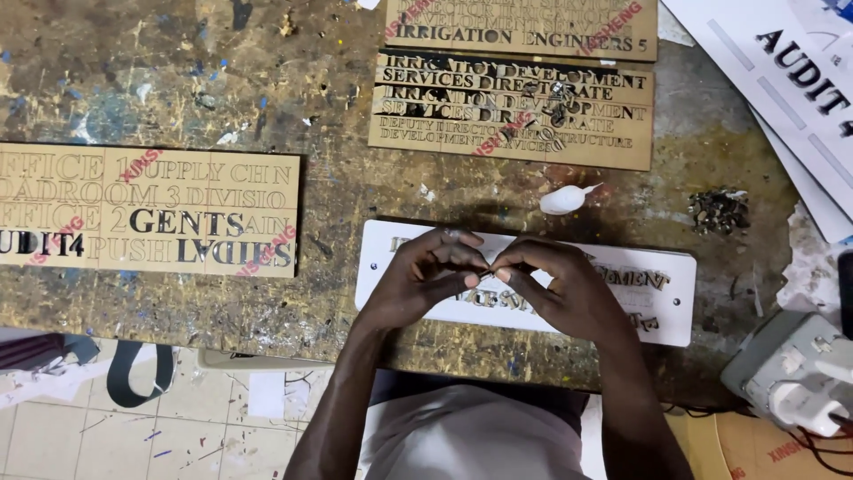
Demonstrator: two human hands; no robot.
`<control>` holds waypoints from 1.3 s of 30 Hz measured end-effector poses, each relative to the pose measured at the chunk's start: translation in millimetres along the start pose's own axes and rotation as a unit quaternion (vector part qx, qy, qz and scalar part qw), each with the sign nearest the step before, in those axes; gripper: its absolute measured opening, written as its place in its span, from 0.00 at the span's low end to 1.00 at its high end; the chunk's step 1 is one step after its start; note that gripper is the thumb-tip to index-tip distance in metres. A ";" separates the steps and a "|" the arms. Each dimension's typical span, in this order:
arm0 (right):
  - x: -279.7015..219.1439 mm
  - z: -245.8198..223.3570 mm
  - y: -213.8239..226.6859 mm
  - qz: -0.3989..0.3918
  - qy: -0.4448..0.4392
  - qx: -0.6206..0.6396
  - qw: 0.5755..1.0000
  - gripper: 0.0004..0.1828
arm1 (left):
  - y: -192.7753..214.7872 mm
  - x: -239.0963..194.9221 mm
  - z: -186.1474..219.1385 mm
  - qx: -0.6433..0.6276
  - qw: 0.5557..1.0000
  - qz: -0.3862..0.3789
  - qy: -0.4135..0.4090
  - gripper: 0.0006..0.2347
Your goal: Gluing individual letters onto a sign board to form text.
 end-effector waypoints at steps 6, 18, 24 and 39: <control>-2.9 -20.1 10.0 0.039 0.021 0.002 0.999 0.08 | -3.9 5.4 -13.8 -0.096 0.995 -0.021 0.008 0.17; 0.5 -53.0 6.3 0.033 0.073 -0.060 0.995 0.10 | -9.7 0.2 -5.1 -0.140 0.989 -0.046 -0.028 0.17; 0.3 -58.1 0.8 0.035 0.071 -0.068 0.995 0.10 | -4.8 -1.5 -5.6 -0.139 0.988 -0.045 -0.054 0.15; 2.0 -69.8 5.3 0.056 0.106 -0.158 0.980 0.05 | -28.3 -30.0 58.8 0.122 0.969 0.092 -0.197 0.13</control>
Point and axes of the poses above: each hand's wrist, its own x-axis towards the middle knuckle, its own y-axis out of the back of the hand, z = x × y, the point moved 9 cm from there along x, towards the middle knuckle, and after that the axes turned 15 degrees about y, right-handed, at the moved point
